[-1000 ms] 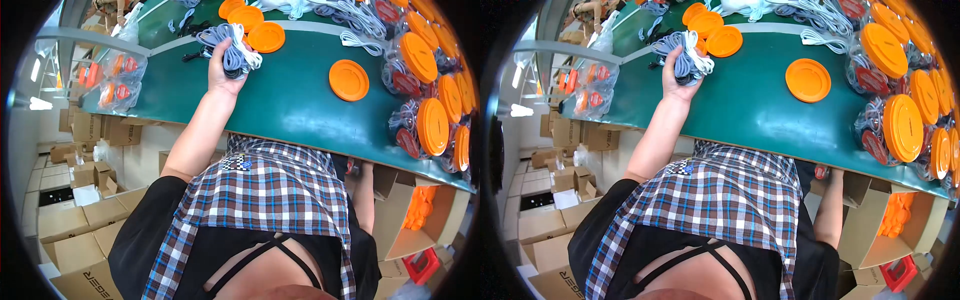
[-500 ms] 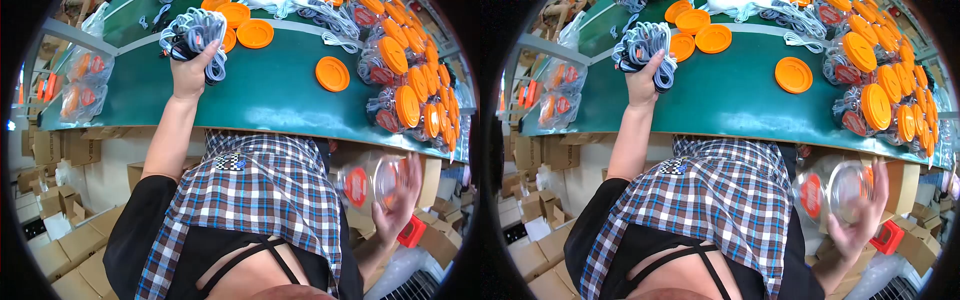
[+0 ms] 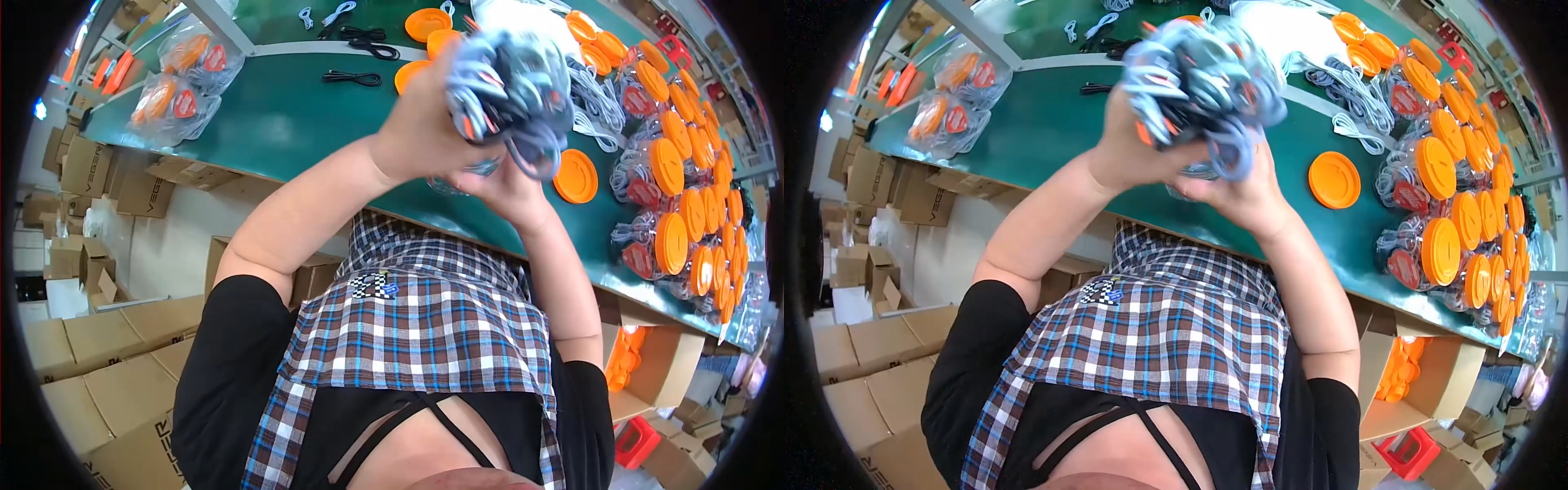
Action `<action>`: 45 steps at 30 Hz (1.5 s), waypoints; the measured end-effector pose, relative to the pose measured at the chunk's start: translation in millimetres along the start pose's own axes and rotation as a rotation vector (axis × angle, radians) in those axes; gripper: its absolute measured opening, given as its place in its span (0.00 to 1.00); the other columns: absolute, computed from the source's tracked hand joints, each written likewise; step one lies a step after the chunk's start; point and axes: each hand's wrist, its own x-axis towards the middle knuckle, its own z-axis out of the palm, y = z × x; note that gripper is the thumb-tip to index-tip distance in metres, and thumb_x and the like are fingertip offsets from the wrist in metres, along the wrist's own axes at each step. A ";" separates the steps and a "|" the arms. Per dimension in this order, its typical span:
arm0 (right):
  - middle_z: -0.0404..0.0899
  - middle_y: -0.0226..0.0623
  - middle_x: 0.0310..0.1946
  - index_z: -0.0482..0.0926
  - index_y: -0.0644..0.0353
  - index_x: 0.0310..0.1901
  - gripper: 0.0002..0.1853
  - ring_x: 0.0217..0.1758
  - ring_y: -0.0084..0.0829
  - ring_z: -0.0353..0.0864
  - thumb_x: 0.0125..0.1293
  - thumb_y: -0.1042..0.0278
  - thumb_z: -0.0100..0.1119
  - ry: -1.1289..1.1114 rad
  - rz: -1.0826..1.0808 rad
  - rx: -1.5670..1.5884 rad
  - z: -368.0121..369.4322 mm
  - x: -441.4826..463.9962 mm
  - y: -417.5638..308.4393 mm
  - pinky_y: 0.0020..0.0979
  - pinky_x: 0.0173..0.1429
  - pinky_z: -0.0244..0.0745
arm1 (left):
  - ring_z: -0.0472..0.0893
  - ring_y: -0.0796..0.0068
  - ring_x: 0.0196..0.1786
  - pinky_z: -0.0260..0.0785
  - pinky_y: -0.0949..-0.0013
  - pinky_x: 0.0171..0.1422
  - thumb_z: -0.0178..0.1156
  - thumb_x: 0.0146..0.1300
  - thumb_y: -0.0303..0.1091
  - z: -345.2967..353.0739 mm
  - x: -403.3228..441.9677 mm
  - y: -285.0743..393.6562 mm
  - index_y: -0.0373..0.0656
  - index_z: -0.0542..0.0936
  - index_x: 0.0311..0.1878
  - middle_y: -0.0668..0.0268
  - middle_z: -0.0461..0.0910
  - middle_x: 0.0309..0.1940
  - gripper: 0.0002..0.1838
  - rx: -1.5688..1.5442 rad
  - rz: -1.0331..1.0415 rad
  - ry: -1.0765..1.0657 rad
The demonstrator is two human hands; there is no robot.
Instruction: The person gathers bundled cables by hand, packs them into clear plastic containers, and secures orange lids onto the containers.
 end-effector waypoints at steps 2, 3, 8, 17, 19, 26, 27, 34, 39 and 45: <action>0.72 0.47 0.66 0.62 0.64 0.72 0.52 0.59 0.44 0.80 0.46 0.65 0.82 -0.019 0.055 0.051 -2.2 -0.9 -2.8 0.40 0.66 0.75 | 0.87 0.65 0.45 0.78 0.68 0.47 0.75 0.43 0.23 8.3 -5.1 0.3 0.36 0.75 0.60 0.59 0.86 0.51 0.36 0.043 -0.036 -0.026; 0.74 0.46 0.63 0.64 0.63 0.71 0.50 0.58 0.43 0.81 0.46 0.65 0.83 -0.010 0.104 0.116 -2.1 -2.4 -9.1 0.40 0.65 0.75 | 0.86 0.65 0.46 0.78 0.68 0.47 0.75 0.44 0.24 12.6 -7.7 0.2 0.36 0.74 0.61 0.59 0.86 0.50 0.36 0.080 -0.073 -0.057; 0.79 0.44 0.57 0.71 0.61 0.65 0.43 0.56 0.42 0.82 0.46 0.64 0.83 0.096 0.171 0.230 1.0 2.9 -18.2 0.39 0.62 0.76 | 0.87 0.65 0.45 0.78 0.69 0.47 0.75 0.44 0.26 13.8 -7.3 3.3 0.37 0.73 0.60 0.58 0.86 0.47 0.36 0.000 -0.261 -0.092; 0.82 0.41 0.55 0.78 0.60 0.58 0.37 0.55 0.38 0.83 0.44 0.66 0.83 0.301 0.062 0.299 3.7 12.4 -22.5 0.37 0.57 0.79 | 0.88 0.62 0.41 0.79 0.70 0.44 0.75 0.45 0.29 6.4 9.7 -6.3 0.35 0.73 0.59 0.55 0.87 0.42 0.35 0.073 -0.297 -0.133; 0.83 0.40 0.55 0.78 0.61 0.59 0.37 0.55 0.37 0.83 0.44 0.68 0.83 0.248 0.120 0.424 7.4 8.7 -21.1 0.36 0.56 0.80 | 0.88 0.61 0.40 0.79 0.70 0.43 0.75 0.45 0.30 8.7 1.3 -6.8 0.35 0.74 0.57 0.54 0.87 0.42 0.34 0.254 -0.233 -0.178; 0.84 0.38 0.52 0.79 0.62 0.59 0.36 0.53 0.33 0.84 0.44 0.73 0.81 -0.015 0.304 0.563 -2.7 6.9 -16.7 0.32 0.55 0.79 | 0.88 0.60 0.35 0.79 0.68 0.39 0.76 0.43 0.33 11.0 -9.8 5.1 0.36 0.74 0.55 0.57 0.87 0.38 0.34 0.213 -0.177 -0.194; 0.85 0.38 0.52 0.79 0.62 0.58 0.35 0.54 0.33 0.84 0.44 0.73 0.80 0.019 0.289 0.558 -3.4 9.1 -18.3 0.32 0.56 0.79 | 0.88 0.59 0.36 0.79 0.67 0.41 0.76 0.43 0.34 11.0 -7.4 4.1 0.36 0.74 0.56 0.56 0.87 0.39 0.34 0.202 -0.233 -0.205; 0.84 0.39 0.54 0.78 0.62 0.61 0.38 0.57 0.34 0.82 0.42 0.75 0.80 0.091 0.294 0.579 -9.4 11.8 -18.8 0.32 0.61 0.77 | 0.86 0.54 0.47 0.78 0.60 0.51 0.77 0.43 0.37 9.6 -11.4 -4.6 0.36 0.72 0.59 0.54 0.83 0.45 0.39 0.491 -0.170 -0.200; 0.83 0.41 0.56 0.76 0.62 0.66 0.44 0.65 0.41 0.77 0.42 0.73 0.81 0.265 0.130 0.912 -31.2 38.5 -44.3 0.37 0.69 0.73 | 0.82 0.52 0.53 0.76 0.57 0.59 0.78 0.44 0.40 8.0 -27.9 -14.3 0.35 0.71 0.62 0.52 0.79 0.51 0.41 0.284 -0.312 -0.128; 0.79 0.46 0.63 0.82 0.57 0.62 0.34 0.65 0.43 0.78 0.50 0.63 0.78 -0.031 -0.054 0.054 -53.6 81.1 -52.7 0.42 0.68 0.73 | 0.80 0.50 0.57 0.75 0.55 0.61 0.79 0.46 0.41 0.0 -21.5 13.6 0.36 0.68 0.66 0.51 0.76 0.55 0.44 0.259 -0.664 -0.230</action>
